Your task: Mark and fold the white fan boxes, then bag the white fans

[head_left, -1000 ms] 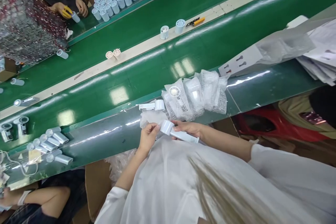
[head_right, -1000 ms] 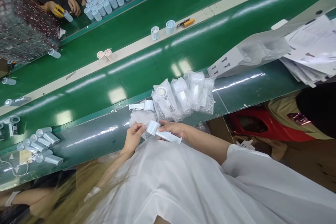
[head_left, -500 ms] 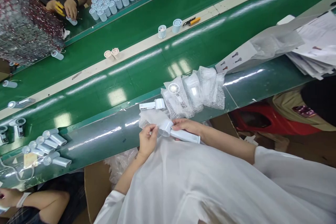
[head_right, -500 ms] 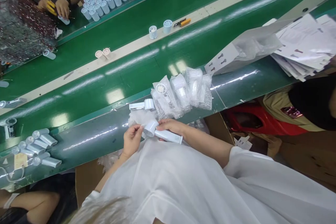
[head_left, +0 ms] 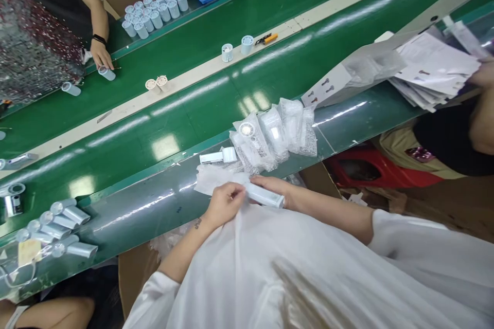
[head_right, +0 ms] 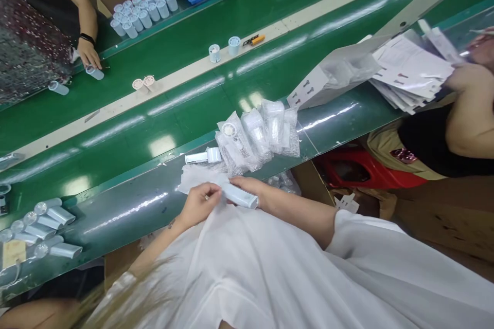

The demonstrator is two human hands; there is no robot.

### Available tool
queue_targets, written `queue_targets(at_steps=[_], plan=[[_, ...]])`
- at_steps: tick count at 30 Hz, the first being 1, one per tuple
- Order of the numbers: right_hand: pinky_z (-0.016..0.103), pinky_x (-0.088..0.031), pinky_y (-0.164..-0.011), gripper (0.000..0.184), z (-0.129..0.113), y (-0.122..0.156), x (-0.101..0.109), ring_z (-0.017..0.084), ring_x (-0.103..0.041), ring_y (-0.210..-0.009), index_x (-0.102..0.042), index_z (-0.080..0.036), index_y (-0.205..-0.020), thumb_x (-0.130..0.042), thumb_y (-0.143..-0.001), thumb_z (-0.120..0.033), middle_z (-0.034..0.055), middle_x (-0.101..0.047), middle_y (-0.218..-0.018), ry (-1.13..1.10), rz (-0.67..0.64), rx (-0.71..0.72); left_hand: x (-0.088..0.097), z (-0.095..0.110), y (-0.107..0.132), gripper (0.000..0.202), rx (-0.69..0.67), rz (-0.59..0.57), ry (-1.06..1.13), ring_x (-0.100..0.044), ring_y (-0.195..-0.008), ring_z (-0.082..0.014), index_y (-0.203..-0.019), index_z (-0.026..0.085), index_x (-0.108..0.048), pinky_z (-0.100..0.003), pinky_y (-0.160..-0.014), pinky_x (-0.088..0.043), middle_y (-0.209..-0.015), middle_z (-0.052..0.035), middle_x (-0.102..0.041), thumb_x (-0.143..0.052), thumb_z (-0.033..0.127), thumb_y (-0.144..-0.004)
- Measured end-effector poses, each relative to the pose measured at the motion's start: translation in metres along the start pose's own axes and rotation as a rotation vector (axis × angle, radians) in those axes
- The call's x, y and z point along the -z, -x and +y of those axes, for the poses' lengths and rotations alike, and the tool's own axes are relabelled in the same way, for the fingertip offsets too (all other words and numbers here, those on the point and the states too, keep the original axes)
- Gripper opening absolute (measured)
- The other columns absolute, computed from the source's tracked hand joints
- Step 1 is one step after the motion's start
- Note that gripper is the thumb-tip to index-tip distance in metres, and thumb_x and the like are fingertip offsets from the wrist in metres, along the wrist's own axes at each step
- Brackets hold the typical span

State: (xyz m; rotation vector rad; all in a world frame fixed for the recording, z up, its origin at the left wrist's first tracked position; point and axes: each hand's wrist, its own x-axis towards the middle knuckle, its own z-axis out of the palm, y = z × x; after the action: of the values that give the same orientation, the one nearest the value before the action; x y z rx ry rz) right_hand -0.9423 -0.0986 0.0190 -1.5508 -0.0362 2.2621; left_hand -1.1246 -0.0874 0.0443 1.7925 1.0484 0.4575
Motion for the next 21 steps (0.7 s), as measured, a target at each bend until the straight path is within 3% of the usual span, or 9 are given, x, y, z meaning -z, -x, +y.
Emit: queue_targets(at_steps=[2, 5, 10, 12, 14, 16, 18, 20, 21], plan=[[0.024, -0.047, -0.046, 0.009, -0.002, 0.000, 0.003, 0.014, -0.058, -0.048, -0.049, -0.019, -0.082, -0.056, -0.087, -0.022, -0.0034, -0.058, -0.057, 0.215, 0.138, 0.066, 0.002, 0.005, -0.004, 0.013, 0.166, 0.014, 0.109, -0.062, -0.066, -0.0131, -0.084, 0.017, -0.068, -0.023, -0.064, -0.050, -0.073, -0.0019, -0.069, -0.056, 0.022, -0.084], [0.019, -0.041, -0.045, 0.019, -0.011, 0.008, 0.013, 0.010, -0.053, -0.051, -0.049, -0.019, -0.072, -0.063, -0.083, -0.026, -0.0041, -0.055, -0.057, 0.484, 0.238, 0.243, 0.004, 0.008, -0.007, 0.011, 0.246, -0.002, 0.106, -0.061, -0.065, -0.0132, -0.078, 0.018, -0.068, -0.023, -0.064, -0.047, -0.070, -0.0006, -0.069, -0.057, 0.020, -0.078], [0.022, -0.043, -0.052, 0.028, -0.039, 0.055, 0.032, 0.011, -0.054, -0.056, -0.056, -0.019, -0.071, -0.065, -0.082, -0.042, 0.0003, -0.062, -0.066, 0.936, -0.107, 0.397, 0.014, 0.018, -0.002, 0.009, 0.308, 0.050, 0.219, -0.058, -0.059, -0.0124, -0.074, 0.018, -0.068, -0.022, -0.057, -0.045, -0.064, 0.0003, -0.066, -0.060, 0.020, -0.075], [0.022, -0.044, -0.058, 0.030, -0.048, 0.073, 0.036, 0.012, -0.054, -0.062, -0.057, -0.018, -0.073, -0.065, -0.082, -0.046, 0.0005, -0.062, -0.068, 0.913, -0.138, 0.509, 0.024, 0.029, -0.001, 0.008, 0.245, 0.107, 0.250, -0.059, -0.061, -0.0127, -0.076, 0.018, -0.068, -0.022, -0.058, -0.046, -0.066, -0.0004, -0.066, -0.061, 0.021, -0.076], [0.024, -0.048, -0.065, 0.034, -0.053, 0.080, 0.037, 0.013, -0.058, -0.071, -0.058, -0.018, -0.076, -0.067, -0.080, -0.050, 0.0013, -0.062, -0.074, 0.716, -0.171, 0.492, 0.032, 0.044, -0.004, 0.010, 0.126, 0.147, 0.256, -0.060, -0.064, -0.0134, -0.077, 0.018, -0.069, -0.023, -0.062, -0.048, -0.069, -0.0020, -0.067, -0.059, 0.022, -0.080], [0.028, -0.051, -0.069, 0.040, -0.052, 0.073, 0.035, 0.016, -0.062, -0.077, -0.058, -0.018, -0.080, -0.068, -0.077, -0.057, 0.0028, -0.064, -0.081, 0.437, -0.232, 0.343, 0.036, 0.058, -0.009, 0.014, -0.054, 0.018, 0.275, -0.063, -0.068, -0.0152, -0.081, 0.019, -0.071, -0.026, -0.068, -0.051, -0.074, -0.0044, -0.069, -0.058, 0.024, -0.084], [0.031, -0.053, -0.067, 0.044, -0.046, 0.058, 0.028, 0.018, -0.063, -0.076, -0.058, -0.018, -0.082, -0.068, -0.074, -0.060, 0.0047, -0.065, -0.082, 0.238, -0.275, 0.199, 0.038, 0.068, -0.017, 0.019, -0.244, -0.259, 0.310, -0.067, -0.077, -0.0173, -0.089, 0.020, -0.073, -0.028, -0.077, -0.053, -0.083, -0.0068, -0.072, -0.056, 0.027, -0.089], [0.030, -0.051, -0.063, 0.040, -0.040, 0.045, 0.021, 0.019, -0.061, -0.070, -0.060, -0.016, -0.083, -0.073, -0.070, -0.052, 0.0051, -0.065, -0.077, 0.209, -0.276, 0.155, 0.041, 0.065, -0.026, 0.023, -0.350, -0.497, 0.345, -0.069, -0.085, -0.0183, -0.098, 0.022, -0.074, -0.028, -0.081, -0.054, -0.091, -0.0070, -0.073, -0.055, 0.031, -0.091], [0.029, -0.051, -0.063, 0.037, -0.038, 0.042, 0.019, 0.018, -0.061, -0.070, -0.061, -0.015, -0.085, -0.076, -0.068, -0.045, 0.0047, -0.065, -0.077, 0.253, -0.266, 0.191, 0.045, 0.057, -0.032, 0.024, -0.360, -0.554, 0.349, -0.069, -0.087, -0.0185, -0.101, 0.023, -0.074, -0.028, -0.080, -0.054, -0.093, -0.0067, -0.074, -0.055, 0.033, -0.091]])
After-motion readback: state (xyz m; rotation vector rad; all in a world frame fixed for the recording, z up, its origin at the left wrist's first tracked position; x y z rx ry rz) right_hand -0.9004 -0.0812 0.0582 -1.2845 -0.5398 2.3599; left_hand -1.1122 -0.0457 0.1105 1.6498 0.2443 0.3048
